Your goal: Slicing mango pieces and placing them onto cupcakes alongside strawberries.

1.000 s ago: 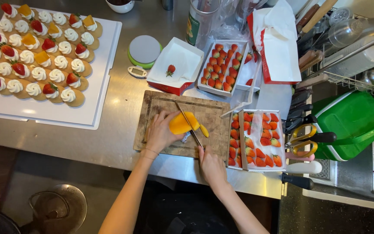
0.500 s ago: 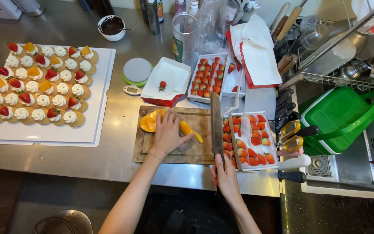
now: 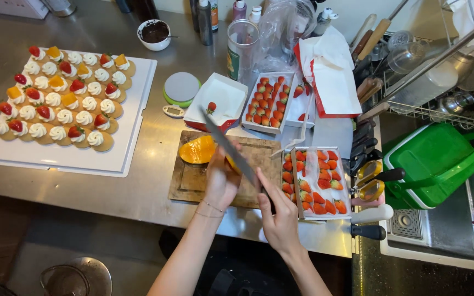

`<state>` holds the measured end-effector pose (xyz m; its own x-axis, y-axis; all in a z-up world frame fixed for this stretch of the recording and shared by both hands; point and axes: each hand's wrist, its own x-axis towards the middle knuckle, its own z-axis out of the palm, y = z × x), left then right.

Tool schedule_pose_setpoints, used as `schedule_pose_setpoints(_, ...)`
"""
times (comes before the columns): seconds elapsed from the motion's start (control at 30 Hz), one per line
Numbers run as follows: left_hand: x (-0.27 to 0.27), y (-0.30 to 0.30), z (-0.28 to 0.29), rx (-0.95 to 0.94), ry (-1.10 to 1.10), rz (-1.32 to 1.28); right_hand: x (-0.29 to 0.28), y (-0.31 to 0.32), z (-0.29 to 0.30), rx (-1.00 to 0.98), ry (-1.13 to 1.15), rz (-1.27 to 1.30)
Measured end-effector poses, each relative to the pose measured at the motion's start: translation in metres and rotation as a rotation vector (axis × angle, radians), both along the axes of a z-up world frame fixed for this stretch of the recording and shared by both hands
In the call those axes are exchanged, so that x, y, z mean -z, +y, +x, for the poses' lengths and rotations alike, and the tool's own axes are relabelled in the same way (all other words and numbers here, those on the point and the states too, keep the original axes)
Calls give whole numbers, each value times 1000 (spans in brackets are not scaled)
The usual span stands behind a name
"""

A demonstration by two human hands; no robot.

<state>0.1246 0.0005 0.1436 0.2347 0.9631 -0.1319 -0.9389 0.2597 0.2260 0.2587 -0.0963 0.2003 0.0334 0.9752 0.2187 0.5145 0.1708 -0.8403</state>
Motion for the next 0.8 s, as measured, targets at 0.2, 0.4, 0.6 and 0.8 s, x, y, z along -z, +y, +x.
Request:
schedule_pose_setpoints(0.2,-31,-9,3,-189,-218,29,-22,1,-12,-128,-299,255)
schedule_pose_setpoints(0.4,-55,-23,8,-245,-150,139,-17,4,-10,-55,-430,340)
schedule_pose_setpoints(0.6,-54,-20,12,-264,-168,132,-18,6,-7,4,-535,413)
schedule_pose_setpoints(0.8,-68,-22,5,-145,-222,161,-31,6,-5,-31,-505,345)
